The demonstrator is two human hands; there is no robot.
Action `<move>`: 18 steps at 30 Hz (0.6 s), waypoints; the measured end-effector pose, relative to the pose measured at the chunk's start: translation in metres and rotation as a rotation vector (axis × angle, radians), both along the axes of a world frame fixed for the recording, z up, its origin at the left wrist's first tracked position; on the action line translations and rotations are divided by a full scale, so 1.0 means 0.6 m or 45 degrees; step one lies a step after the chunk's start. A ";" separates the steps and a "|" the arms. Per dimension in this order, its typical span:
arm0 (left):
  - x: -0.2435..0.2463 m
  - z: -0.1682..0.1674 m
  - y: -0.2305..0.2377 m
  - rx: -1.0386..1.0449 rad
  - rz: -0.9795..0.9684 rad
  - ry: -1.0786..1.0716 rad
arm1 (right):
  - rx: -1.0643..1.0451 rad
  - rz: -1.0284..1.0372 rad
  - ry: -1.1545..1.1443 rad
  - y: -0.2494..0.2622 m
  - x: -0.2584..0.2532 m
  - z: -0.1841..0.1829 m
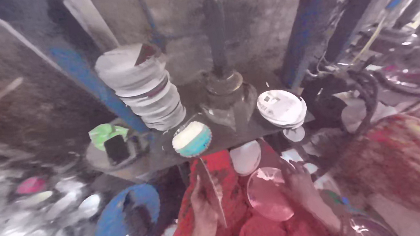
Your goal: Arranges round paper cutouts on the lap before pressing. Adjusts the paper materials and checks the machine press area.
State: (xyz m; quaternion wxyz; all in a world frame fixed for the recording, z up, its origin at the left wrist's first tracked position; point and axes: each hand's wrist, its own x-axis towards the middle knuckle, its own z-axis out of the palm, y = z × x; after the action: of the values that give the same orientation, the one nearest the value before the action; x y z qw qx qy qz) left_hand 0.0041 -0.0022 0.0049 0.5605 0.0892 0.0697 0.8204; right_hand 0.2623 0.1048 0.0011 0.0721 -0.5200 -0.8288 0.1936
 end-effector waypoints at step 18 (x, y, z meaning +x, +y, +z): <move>0.006 0.010 0.002 -0.073 0.065 -0.051 | -0.250 -0.036 -0.102 0.011 0.001 0.002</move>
State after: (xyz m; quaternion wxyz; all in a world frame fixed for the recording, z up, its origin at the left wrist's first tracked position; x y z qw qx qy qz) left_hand 0.0077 -0.0010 0.0107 0.5431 0.0547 0.0842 0.8337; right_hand 0.2630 0.1114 0.0021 -0.0098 -0.5437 -0.8005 0.2519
